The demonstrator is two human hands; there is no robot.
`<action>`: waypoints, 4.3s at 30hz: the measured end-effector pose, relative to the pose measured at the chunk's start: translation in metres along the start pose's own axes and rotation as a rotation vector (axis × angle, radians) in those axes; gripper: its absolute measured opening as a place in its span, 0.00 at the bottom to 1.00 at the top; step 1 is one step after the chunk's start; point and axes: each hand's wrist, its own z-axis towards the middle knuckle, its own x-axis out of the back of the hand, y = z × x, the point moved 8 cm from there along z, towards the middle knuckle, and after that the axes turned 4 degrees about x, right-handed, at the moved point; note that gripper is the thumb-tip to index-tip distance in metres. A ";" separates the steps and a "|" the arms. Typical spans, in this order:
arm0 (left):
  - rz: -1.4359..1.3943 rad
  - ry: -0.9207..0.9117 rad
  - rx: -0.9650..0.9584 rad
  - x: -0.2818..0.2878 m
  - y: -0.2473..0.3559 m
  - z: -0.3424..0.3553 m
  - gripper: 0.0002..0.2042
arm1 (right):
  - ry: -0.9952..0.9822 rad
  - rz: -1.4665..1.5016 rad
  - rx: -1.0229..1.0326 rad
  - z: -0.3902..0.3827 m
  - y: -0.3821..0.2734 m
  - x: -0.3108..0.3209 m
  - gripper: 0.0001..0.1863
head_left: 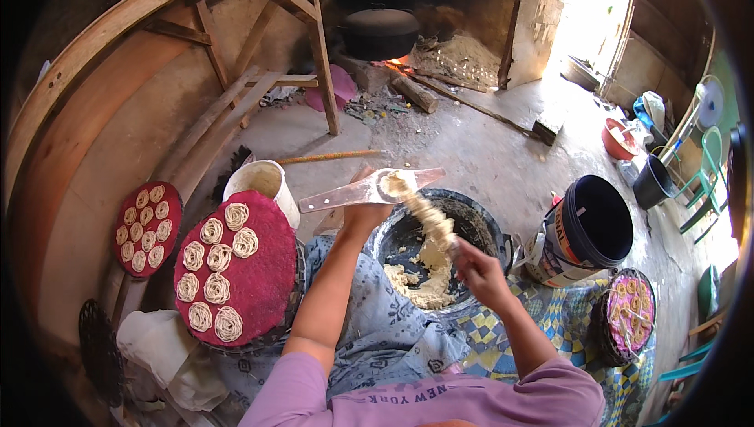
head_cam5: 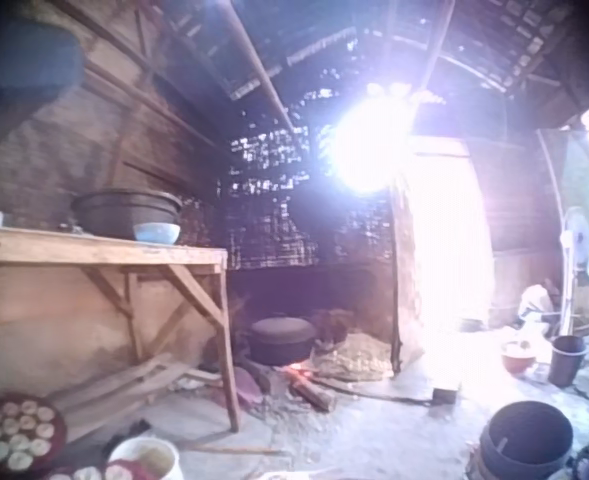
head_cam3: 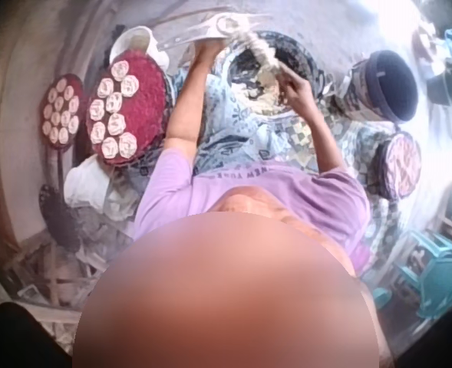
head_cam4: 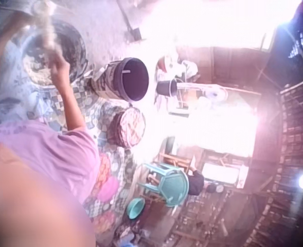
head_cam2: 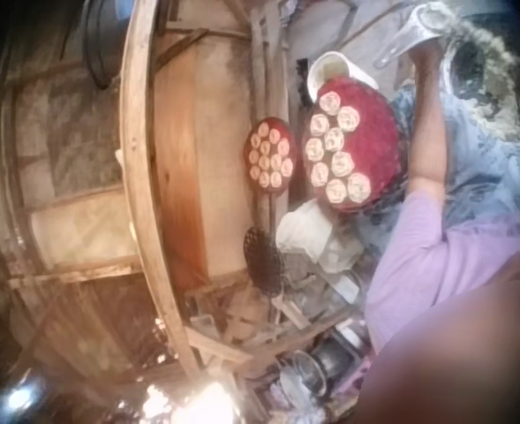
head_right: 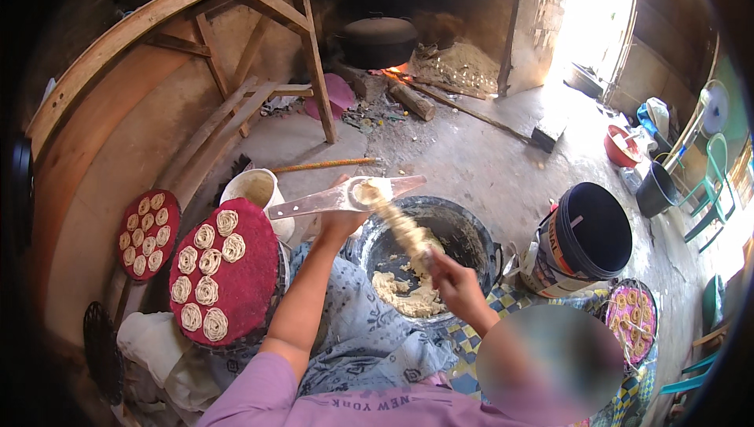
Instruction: The person scoops dough into a handheld extruder and presses it through a nozzle to form spiral noodles onto a pink mat. They repeat this process, filling the mat with multiple noodle spirals.
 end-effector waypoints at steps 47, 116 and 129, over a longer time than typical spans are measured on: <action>-0.374 -0.058 0.694 0.257 0.013 -0.192 0.16 | -0.591 0.006 0.882 0.010 -0.242 -0.144 0.45; -1.989 0.793 0.000 0.340 -0.257 -0.154 0.17 | -1.144 -0.158 -0.133 0.122 -0.208 -0.297 0.42; -2.076 0.886 0.140 0.276 -0.269 -0.147 0.19 | -1.096 -0.194 -0.121 0.124 -0.181 -0.277 0.43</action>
